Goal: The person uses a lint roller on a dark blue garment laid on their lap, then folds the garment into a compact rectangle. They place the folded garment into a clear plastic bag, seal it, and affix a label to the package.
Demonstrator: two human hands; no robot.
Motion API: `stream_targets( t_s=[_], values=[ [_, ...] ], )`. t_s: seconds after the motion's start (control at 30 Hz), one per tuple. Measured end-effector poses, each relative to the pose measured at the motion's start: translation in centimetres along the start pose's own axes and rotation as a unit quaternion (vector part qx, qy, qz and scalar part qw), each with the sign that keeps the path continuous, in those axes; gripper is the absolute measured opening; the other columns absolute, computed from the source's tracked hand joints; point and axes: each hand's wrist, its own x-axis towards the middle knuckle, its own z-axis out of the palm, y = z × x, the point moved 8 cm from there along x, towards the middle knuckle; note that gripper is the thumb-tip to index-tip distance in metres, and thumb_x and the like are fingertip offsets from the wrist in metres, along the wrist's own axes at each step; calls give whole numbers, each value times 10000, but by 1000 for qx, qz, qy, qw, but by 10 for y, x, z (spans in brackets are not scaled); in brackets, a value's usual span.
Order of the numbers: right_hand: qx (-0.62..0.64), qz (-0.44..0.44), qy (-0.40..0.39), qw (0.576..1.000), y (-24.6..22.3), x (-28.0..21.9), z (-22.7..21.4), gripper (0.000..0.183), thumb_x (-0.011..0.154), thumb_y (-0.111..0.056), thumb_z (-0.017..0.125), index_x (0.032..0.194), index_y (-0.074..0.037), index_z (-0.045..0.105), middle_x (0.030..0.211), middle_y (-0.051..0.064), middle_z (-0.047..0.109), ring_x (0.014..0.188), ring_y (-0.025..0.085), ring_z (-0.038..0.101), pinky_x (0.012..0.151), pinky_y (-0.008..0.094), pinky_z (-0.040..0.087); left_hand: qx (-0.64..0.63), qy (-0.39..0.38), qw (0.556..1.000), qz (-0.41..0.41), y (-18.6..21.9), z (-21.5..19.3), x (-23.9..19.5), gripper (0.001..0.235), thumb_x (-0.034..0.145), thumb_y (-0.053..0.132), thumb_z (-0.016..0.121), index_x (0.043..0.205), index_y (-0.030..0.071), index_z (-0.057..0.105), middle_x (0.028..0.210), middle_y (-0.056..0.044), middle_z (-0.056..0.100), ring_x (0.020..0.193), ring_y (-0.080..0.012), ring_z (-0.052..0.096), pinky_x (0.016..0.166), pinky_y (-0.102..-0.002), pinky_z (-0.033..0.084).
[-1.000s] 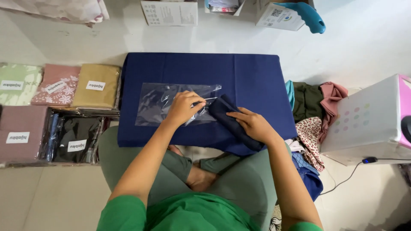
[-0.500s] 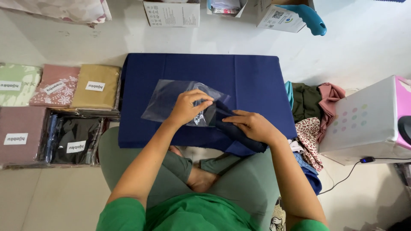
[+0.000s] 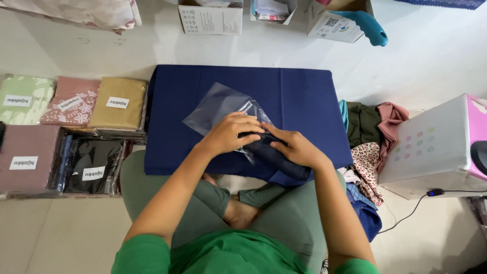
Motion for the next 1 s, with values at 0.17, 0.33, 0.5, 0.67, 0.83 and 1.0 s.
stream_targets(
  t_s=[0.17, 0.33, 0.5, 0.67, 0.83, 1.0],
  values=[
    [-1, -8, 55, 998, 13, -5, 9, 432, 961, -63, 657, 1387, 6, 621, 1362, 247, 644, 1253, 416, 615, 987, 521, 531, 128, 109, 985, 30, 20, -25, -10, 267, 940, 472, 727, 1106, 268, 772, 1201, 26, 738, 1283, -230, 621, 1187, -463, 298],
    [43, 56, 105, 992, 15, -8, 14, 439, 952, -52, 666, 1389, -24, 637, 1361, 202, 663, 1272, 374, 605, 1045, 484, 498, 7, 467, 840, -275, -6, -31, -92, 67, 987, 121, 663, 955, 170, 695, 919, -13, 646, 911, -219, 649, 846, -329, 491],
    [80, 97, 122, 985, 33, -9, 26, 437, 958, -71, 673, 1394, -47, 645, 1363, 167, 673, 1288, 338, 605, 1078, 448, 484, -498, 437, 600, -448, -47, 58, -112, 533, 1026, 519, 544, 1451, 254, 360, 1444, -23, 470, 1259, -173, 499, 1097, -362, 379],
    [1, 101, 107, 989, 5, 4, 28, 492, 976, -58, 625, 1464, -71, 567, 1341, 198, 676, 1199, 401, 641, 981, 494, 533, -601, 260, 565, -502, -24, 66, -83, 850, 930, 776, 413, 1544, 190, 420, 1536, -93, 506, 1383, -292, 514, 1177, -456, 372],
    [-243, 127, 58, 960, -3, 12, 30, 631, 1006, -146, 552, 1606, -179, 357, 1331, 184, 665, 971, 458, 707, 746, 572, 583, -613, 195, 560, -522, -41, 99, -100, 1102, 860, 816, 512, 1656, 197, 64, 1587, -249, 290, 1396, -442, 455, 1169, -538, 393],
    [-469, 43, 77, 879, 6, 24, 39, 622, 1031, -176, 479, 1630, -227, 321, 1161, 26, 705, 665, 291, 726, 534, 404, 591, -538, 141, 598, -577, -54, 91, -116, 999, 888, 817, 453, 1639, 208, 203, 1482, -273, 513, 1222, -440, 637, 1041, -545, 516]
  ],
)
